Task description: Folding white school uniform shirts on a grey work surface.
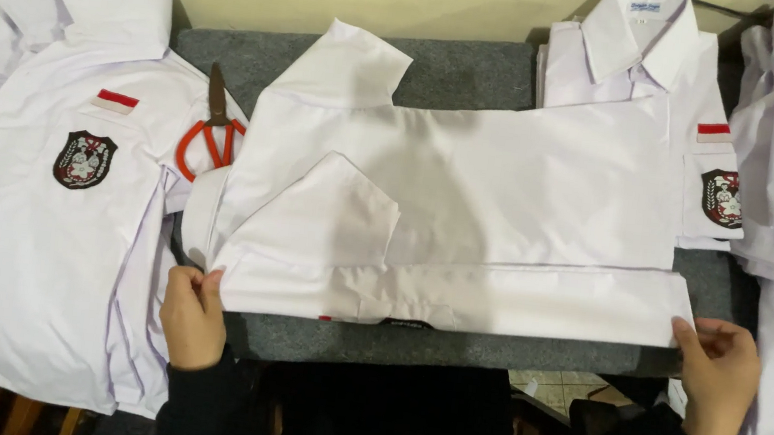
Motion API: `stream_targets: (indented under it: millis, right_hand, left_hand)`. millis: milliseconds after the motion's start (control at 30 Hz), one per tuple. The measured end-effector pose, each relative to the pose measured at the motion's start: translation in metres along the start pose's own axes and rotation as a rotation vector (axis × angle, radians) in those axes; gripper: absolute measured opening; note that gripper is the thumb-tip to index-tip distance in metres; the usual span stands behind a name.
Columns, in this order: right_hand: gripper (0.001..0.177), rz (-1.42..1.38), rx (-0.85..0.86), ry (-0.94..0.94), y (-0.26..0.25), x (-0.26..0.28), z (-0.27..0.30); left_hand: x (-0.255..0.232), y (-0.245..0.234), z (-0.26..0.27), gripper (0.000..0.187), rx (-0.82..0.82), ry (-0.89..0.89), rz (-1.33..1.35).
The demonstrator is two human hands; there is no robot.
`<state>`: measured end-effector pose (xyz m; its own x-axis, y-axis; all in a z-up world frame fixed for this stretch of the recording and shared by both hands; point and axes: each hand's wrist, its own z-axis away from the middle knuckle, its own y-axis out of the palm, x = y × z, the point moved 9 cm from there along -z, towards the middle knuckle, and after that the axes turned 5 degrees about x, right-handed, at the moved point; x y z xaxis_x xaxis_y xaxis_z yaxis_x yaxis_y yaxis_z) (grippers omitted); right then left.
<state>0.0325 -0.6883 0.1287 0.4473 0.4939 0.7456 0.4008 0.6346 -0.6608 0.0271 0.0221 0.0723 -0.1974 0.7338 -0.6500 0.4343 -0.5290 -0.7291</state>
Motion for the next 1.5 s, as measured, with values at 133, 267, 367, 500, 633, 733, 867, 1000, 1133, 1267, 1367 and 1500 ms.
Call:
stream_targets:
  millis: [133,267,367,500,633,733,867,1000,1133,1267,1367,1500]
  right_hand:
    - [0.029,0.101,0.031,-0.016,0.009,-0.029,-0.009]
    - [0.031,0.294,0.089,-0.116,0.026,-0.011,-0.009]
    - [0.038,0.311,0.034,-0.3,0.023,0.012,-0.002]
    - [0.041,0.319,0.047,-0.5,0.036,0.017,-0.025]
    - [0.041,0.294,0.143,-0.341,0.054,0.017,-0.042]
    - [0.037,0.266,0.155,-0.287,0.061,0.003,-0.049]
    - [0.024,0.285,0.05,-0.4,0.063,-0.023,-0.062]
    - [0.027,0.277,0.01,-0.343,0.062,-0.044,-0.072]
    - [0.021,0.266,-0.08,-0.375,0.064,-0.038,-0.07]
    - [0.02,0.254,-0.124,-0.301,0.068,-0.021,-0.058]
    - [0.022,0.342,-0.148,-0.245,0.072,-0.026,-0.058]
    - [0.025,0.471,-0.172,-0.295,0.076,-0.029,-0.063]
  left_hand:
    - [0.011,0.008,0.011,0.03,0.073,-0.035,-0.016]
    - [0.013,0.016,0.009,0.029,0.088,0.012,-0.226]
    - [-0.013,0.0,0.004,0.027,-0.008,0.126,-0.308]
    - [-0.047,-0.001,-0.011,0.024,0.013,0.225,-0.16]
    - [-0.048,0.02,-0.023,0.027,0.07,0.203,-0.148]
    - [-0.057,0.024,-0.02,0.031,-0.048,0.365,-0.156]
    - [-0.043,0.034,-0.021,0.033,-0.072,0.256,-0.304]
    - [-0.024,0.043,-0.022,0.026,-0.056,0.198,-0.19]
    - [-0.02,0.044,-0.017,0.024,-0.059,0.15,-0.114]
    - [-0.019,0.04,-0.01,0.022,-0.225,0.166,-0.223]
    - [-0.029,0.037,-0.005,0.024,-0.338,0.206,-0.337]
    - [-0.039,0.036,-0.006,0.024,-0.349,0.247,-0.378]
